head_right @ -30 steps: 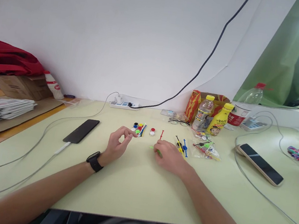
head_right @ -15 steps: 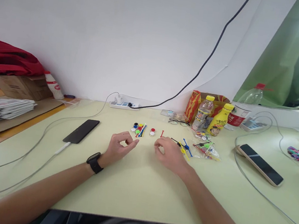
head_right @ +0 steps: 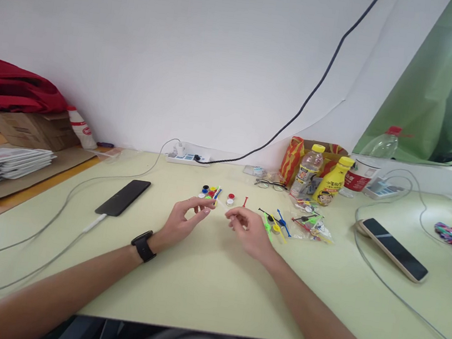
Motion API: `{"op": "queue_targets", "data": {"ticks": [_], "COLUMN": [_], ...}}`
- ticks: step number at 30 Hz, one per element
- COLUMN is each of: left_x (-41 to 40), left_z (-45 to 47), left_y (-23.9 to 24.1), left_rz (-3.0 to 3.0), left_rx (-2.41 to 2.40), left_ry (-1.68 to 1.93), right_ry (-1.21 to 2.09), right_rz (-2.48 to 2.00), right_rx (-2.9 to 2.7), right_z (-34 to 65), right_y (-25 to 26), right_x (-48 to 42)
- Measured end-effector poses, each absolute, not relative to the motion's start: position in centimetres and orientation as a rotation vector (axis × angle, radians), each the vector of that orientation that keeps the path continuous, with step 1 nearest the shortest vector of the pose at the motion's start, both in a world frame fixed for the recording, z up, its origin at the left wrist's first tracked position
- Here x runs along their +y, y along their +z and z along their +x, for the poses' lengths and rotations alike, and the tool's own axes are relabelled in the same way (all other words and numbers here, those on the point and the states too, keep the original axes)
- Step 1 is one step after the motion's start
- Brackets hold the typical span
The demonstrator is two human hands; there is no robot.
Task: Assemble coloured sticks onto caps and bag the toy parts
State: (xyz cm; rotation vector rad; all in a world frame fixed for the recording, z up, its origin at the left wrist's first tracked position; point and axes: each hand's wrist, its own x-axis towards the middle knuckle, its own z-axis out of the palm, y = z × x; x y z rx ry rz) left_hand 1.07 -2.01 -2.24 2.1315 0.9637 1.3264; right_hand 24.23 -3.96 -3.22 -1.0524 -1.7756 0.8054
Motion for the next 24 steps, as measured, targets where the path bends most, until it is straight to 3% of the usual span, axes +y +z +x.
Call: {"op": "queue_targets", "data": {"ticks": [3,9,24], "left_x": [-1.4,-1.4,-1.3], "left_z": [1.2,1.2,1.2], "left_y": [-3.0,-3.2,-3.6], "left_rz": [2.120,2.136,2.145], "left_rx": [1.018,0.991,0.987], "left_ry": [1.296,1.189,1.174], "right_ry": [0.480,0.226,0.167], "right_rz": [-1.192,-1.319,-1.373], "right_rx": [-1.807,-1.943,-2.080], "right_z": [25.4,26.1,25.7], "right_y": [-3.8,-4.8,-5.1], "right_x": [-3.0,-1.4,-0.1]}}
